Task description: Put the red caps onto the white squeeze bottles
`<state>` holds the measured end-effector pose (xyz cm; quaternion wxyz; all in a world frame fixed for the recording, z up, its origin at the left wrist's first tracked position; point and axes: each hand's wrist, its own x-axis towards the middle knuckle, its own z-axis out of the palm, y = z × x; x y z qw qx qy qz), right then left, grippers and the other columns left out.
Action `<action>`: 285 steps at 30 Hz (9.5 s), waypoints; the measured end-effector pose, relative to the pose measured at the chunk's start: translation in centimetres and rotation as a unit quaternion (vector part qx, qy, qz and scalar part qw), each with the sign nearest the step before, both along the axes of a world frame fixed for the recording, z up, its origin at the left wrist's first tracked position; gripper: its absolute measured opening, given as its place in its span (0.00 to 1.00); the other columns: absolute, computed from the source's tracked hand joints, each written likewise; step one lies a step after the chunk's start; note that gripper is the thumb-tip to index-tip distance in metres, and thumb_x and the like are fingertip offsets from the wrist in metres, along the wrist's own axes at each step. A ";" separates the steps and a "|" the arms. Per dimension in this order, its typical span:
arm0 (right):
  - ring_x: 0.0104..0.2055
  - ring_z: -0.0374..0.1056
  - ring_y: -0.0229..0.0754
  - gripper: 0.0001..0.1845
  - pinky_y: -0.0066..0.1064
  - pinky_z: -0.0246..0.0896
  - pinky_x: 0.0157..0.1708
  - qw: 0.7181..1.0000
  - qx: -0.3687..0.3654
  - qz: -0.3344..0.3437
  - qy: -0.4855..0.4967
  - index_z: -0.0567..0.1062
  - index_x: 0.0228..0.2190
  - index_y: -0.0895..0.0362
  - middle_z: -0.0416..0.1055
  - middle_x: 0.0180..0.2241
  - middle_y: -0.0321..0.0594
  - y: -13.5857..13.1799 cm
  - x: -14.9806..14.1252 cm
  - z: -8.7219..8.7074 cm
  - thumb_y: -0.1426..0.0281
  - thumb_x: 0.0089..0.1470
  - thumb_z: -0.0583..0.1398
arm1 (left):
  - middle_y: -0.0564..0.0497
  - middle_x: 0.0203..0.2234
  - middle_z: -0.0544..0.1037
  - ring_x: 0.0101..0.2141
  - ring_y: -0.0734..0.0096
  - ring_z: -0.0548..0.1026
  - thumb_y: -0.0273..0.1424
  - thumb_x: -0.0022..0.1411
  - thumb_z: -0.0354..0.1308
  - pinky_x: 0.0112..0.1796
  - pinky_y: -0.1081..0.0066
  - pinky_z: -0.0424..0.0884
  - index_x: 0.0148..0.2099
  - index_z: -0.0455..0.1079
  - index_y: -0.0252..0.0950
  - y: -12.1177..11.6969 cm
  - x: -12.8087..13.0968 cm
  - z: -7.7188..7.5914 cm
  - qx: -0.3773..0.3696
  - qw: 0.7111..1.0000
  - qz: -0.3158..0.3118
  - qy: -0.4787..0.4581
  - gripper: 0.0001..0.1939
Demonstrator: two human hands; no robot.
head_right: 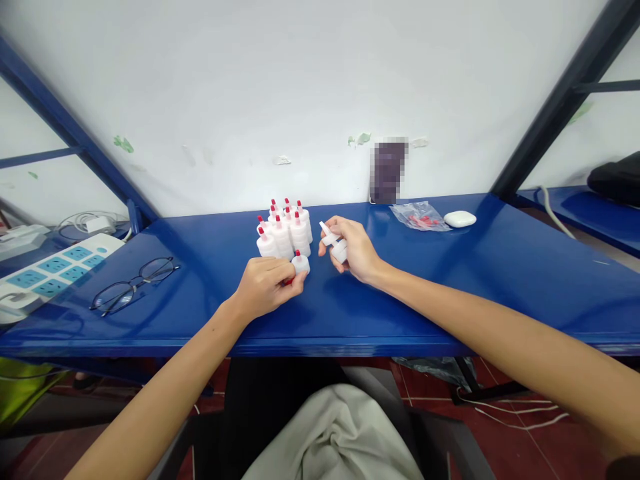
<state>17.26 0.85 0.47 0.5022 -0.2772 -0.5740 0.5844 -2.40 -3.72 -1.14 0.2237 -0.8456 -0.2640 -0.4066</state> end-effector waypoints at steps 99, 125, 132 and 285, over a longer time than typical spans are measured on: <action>0.26 0.54 0.34 0.19 0.27 0.50 0.29 0.905 0.232 0.225 -0.276 0.67 0.28 0.58 0.60 0.25 0.32 -1.1 1.3 0.8 0.60 0.66 0.51 | 0.56 0.18 0.70 0.18 0.79 0.65 0.39 0.73 0.48 0.23 0.74 0.56 0.26 0.61 0.35 0.1 -0.4 0.1 -0.055 0.997 -0.008 0.048 0.22; 0.24 0.55 0.36 0.19 0.30 0.49 0.27 0.927 0.257 0.030 -0.271 0.65 0.24 0.56 0.60 0.21 0.33 -1.2 1.2 0.8 0.57 0.60 0.52 | 0.52 0.17 0.71 0.18 0.72 0.68 0.37 0.69 0.52 0.22 0.70 0.54 0.22 0.69 0.34 -0.2 0.4 0.1 -0.228 0.949 0.063 0.207 0.23; 0.28 0.57 0.37 0.08 0.30 0.51 0.31 0.911 0.258 0.042 -0.320 0.62 0.42 0.55 0.63 0.28 0.31 -1.2 1.0 0.3 0.68 0.60 0.53 | 0.52 0.16 0.71 0.17 0.73 0.67 0.36 0.69 0.53 0.21 0.70 0.51 0.22 0.68 0.34 0.0 0.3 -0.1 -0.238 0.951 0.062 0.185 0.22; 0.29 0.59 0.39 0.11 0.33 0.56 0.32 0.888 0.345 -0.016 -0.305 0.57 0.38 0.53 0.65 0.30 0.34 -1.2 1.2 0.5 0.76 0.52 0.50 | 0.49 0.34 0.81 0.34 0.72 0.79 0.25 0.68 0.54 0.38 0.72 0.75 0.47 0.71 0.35 -0.3 0.3 -0.2 -0.054 0.996 -0.071 -0.014 0.07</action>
